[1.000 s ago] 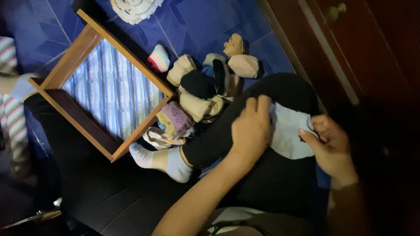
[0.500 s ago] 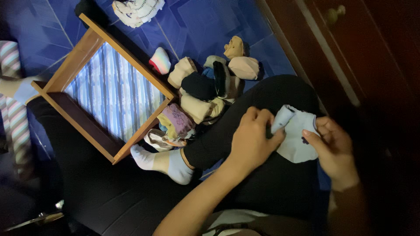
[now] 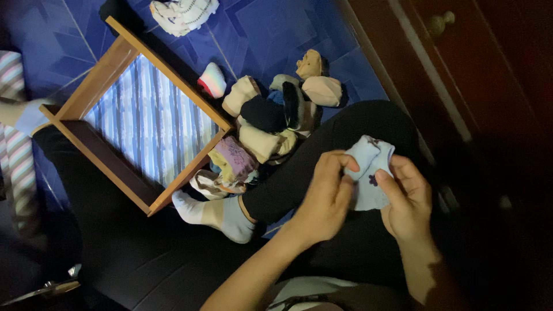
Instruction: The person folds socks and arranges them on the floor near a wooden drawer.
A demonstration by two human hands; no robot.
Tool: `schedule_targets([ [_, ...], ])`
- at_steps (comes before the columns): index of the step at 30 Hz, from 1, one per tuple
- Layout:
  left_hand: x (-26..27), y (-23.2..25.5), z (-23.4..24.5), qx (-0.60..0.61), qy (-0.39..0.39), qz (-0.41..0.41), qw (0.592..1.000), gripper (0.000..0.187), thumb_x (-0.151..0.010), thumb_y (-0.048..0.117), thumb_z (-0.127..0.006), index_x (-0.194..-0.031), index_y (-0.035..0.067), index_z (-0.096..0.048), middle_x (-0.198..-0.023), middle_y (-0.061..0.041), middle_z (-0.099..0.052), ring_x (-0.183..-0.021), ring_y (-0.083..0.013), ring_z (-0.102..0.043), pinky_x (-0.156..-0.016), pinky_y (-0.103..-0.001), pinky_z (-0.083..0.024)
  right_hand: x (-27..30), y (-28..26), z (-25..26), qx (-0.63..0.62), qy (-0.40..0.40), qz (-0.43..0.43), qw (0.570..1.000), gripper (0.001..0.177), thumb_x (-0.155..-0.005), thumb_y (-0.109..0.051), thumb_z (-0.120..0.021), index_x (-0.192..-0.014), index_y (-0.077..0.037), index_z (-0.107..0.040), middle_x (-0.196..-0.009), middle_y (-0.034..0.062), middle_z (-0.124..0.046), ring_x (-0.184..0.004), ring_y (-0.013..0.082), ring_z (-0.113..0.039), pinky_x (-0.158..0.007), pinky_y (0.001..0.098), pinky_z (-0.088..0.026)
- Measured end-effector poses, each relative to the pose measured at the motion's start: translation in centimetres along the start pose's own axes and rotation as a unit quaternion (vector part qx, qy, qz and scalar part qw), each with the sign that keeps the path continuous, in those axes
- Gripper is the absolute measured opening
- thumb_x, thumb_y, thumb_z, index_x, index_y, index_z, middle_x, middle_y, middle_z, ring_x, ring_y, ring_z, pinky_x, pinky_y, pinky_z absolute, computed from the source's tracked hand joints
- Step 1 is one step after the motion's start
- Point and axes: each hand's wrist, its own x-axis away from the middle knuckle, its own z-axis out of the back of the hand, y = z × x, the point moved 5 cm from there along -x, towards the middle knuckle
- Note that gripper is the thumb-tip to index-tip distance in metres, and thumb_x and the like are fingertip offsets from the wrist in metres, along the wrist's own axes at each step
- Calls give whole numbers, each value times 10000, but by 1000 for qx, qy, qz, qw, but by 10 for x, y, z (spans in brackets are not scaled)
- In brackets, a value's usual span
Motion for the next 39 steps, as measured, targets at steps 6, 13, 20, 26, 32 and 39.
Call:
schedule_targets([
  [6,9,-8,32,-38,35,148,988,95,-873,46,-736,-960,58,-699,-932,-84,-583,-724,-150,-575,-640,-278,-482,14,-8,-40,178,-52,52,981,444,-985,17,-619,-1420,66,-549,-1148,111,-714,-970,127,-673,-822,253,-550],
  [13,26,-10,60,150,16,194,969,234,-894,57,-766,-1104,3,-679,-997,-47,-602,-803,-71,-569,-667,-235,-491,21,-50,-110,478,-118,214,844,568,-854,-20,-700,-1389,63,-525,-1036,196,-644,-924,260,-672,-779,329,-558],
  [20,37,-34,87,324,64,235,914,419,-913,5,-711,-1295,18,-540,-1058,-96,-717,-751,-56,-616,-639,-197,-491,8,-45,-130,490,-259,2,832,551,-912,-7,-547,-1462,-31,-528,-986,148,-691,-824,244,-679,-685,342,-596],
  [26,45,-33,100,205,40,269,940,370,-907,31,-735,-1243,-19,-588,-1069,-65,-720,-768,-48,-634,-643,-209,-521,0,-30,-109,538,-171,-128,815,625,-882,-92,-791,-1445,-200,-541,-1090,63,-727,-523,172,-585,-480,315,-470],
  [32,53,-40,93,255,-62,242,934,281,-974,34,-738,-1212,-55,-620,-948,-115,-742,-813,-68,-667,-686,-222,-533,-7,-23,-105,414,-275,-190,847,917,-698,41,-793,-1519,-233,-491,-1139,60,-737,-622,61,-641,-495,231,-562],
  [39,44,-20,104,173,28,123,977,613,-844,-11,-720,-1400,86,-481,-1094,-99,-669,-959,-124,-693,-757,-253,-567,-7,-30,-157,444,-386,-130,798,592,-734,40,-780,-1281,-116,-615,-1165,59,-633,-829,108,-710,-639,243,-618],
])
